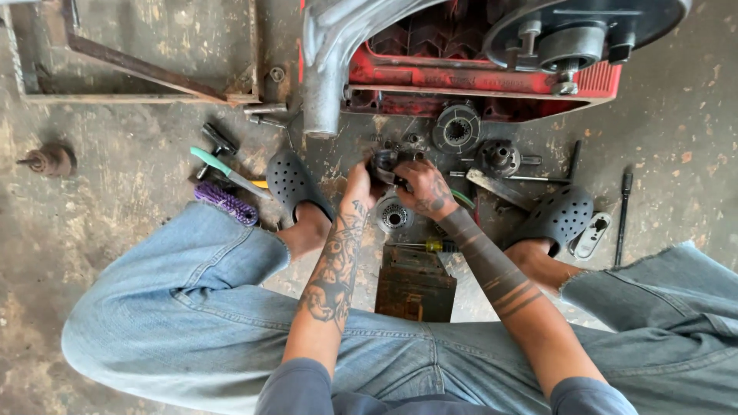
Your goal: Inspecting and attempting to install a clutch or flywheel component onto a motorcycle engine
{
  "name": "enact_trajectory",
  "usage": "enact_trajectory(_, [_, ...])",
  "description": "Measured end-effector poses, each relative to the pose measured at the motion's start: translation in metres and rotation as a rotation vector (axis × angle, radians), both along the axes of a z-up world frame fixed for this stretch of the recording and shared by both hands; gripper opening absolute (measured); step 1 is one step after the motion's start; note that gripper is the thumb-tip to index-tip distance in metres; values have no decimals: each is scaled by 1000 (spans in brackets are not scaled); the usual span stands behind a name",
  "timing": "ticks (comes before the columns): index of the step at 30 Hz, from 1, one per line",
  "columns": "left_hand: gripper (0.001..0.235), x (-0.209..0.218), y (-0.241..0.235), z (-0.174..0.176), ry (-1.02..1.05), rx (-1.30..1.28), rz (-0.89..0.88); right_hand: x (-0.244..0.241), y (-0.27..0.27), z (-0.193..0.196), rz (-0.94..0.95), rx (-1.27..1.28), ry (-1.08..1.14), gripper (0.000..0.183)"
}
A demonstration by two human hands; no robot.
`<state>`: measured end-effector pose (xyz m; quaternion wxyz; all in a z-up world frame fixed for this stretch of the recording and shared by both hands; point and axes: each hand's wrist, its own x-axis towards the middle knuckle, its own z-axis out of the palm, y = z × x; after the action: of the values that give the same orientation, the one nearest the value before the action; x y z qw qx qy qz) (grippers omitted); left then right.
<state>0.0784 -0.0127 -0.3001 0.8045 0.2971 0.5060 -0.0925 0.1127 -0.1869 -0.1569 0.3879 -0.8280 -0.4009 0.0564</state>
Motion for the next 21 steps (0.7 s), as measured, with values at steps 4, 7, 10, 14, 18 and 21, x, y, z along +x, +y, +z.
enact_trajectory(4, [46, -10, -3, 30, 83, -28, 72, 3, -2, -2, 49, -57, -31, 34])
enact_trajectory(7, [41, -17, 6, 36, 37, -31, 27, 2, 3, -4, 85, -69, -335, 27])
enact_trajectory(10, [39, -14, 8, 69, -72, -4, -40, -3, 5, -19, 55, -112, -514, 17])
enact_trajectory(14, [42, -19, 9, 42, -2, 467, -339, -17, 8, -24, 61, -146, -578, 19])
enact_trajectory(18, [35, -26, 14, 78, 93, 883, -714, -30, 11, -27, 89, -114, -640, 21])
enact_trajectory(21, [33, -26, 14, 64, 133, 970, -810, -35, 10, -29, 107, -80, -623, 21])
